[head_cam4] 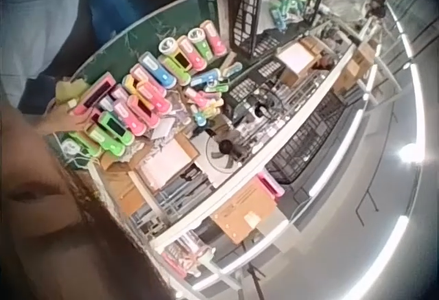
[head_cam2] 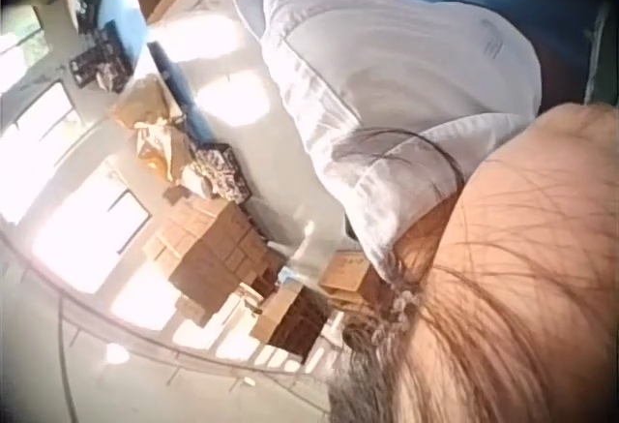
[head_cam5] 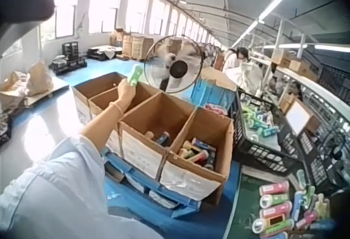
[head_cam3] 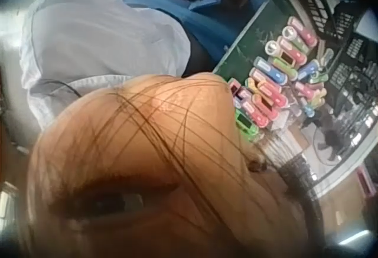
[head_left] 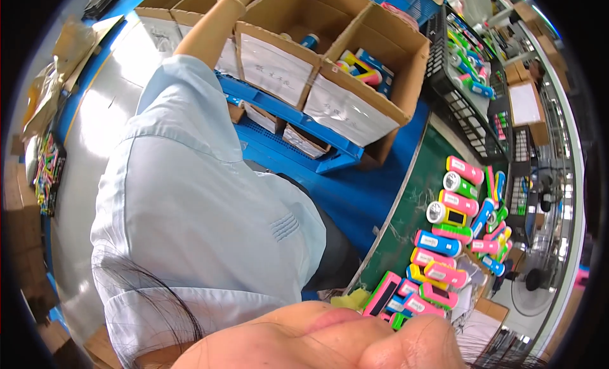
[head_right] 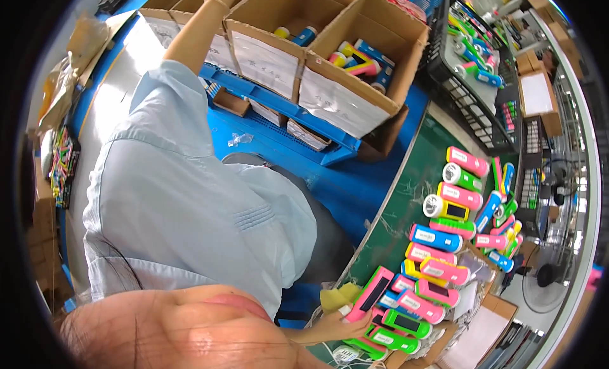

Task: The recorder is inspecting, testing, and sorting multicolored handheld flashlights at an industrial workbench.

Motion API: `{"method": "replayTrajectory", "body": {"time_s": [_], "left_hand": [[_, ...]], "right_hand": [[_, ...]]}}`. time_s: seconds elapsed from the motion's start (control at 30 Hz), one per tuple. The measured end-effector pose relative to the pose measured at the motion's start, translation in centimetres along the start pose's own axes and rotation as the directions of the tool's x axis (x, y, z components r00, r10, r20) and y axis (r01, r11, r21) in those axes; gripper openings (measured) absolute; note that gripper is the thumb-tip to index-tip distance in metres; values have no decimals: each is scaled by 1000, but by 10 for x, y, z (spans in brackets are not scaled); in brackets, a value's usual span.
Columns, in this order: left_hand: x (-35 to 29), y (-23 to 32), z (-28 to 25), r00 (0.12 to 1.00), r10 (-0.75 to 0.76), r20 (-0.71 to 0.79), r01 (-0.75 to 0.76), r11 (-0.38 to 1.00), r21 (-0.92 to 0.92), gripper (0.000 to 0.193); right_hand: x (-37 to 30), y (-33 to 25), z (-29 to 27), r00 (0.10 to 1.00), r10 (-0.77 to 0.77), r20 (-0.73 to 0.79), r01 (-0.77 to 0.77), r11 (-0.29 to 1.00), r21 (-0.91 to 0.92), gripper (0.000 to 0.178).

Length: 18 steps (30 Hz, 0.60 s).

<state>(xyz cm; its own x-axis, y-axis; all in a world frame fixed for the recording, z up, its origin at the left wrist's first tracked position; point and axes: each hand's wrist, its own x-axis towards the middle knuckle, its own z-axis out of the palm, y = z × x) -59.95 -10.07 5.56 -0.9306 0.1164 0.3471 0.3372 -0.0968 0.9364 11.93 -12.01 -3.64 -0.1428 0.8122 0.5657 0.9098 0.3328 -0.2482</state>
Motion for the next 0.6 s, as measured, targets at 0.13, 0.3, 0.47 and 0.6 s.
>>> {"method": "replayTrajectory", "body": {"time_s": [0.13,0.3,0.47,0.6], "left_hand": [[115,-80,-79,896,304,-324,-42,784,620,28],[88,-51,15,978,124,170,-199,813,547,20],[-142,57,129,637,285,716,-285,950,-124,33],[-325,125,179,-159,397,904,52,918,-394,23]], "right_hand": [[19,-20,-3,987,-63,-148,54,996,-66,42],[-1,-17,-9,939,332,95,-315,936,-155,60],[3,-7,-1,917,384,106,-377,923,-81,54],[7,-14,-11,960,222,-168,-245,961,-127,47]]}}
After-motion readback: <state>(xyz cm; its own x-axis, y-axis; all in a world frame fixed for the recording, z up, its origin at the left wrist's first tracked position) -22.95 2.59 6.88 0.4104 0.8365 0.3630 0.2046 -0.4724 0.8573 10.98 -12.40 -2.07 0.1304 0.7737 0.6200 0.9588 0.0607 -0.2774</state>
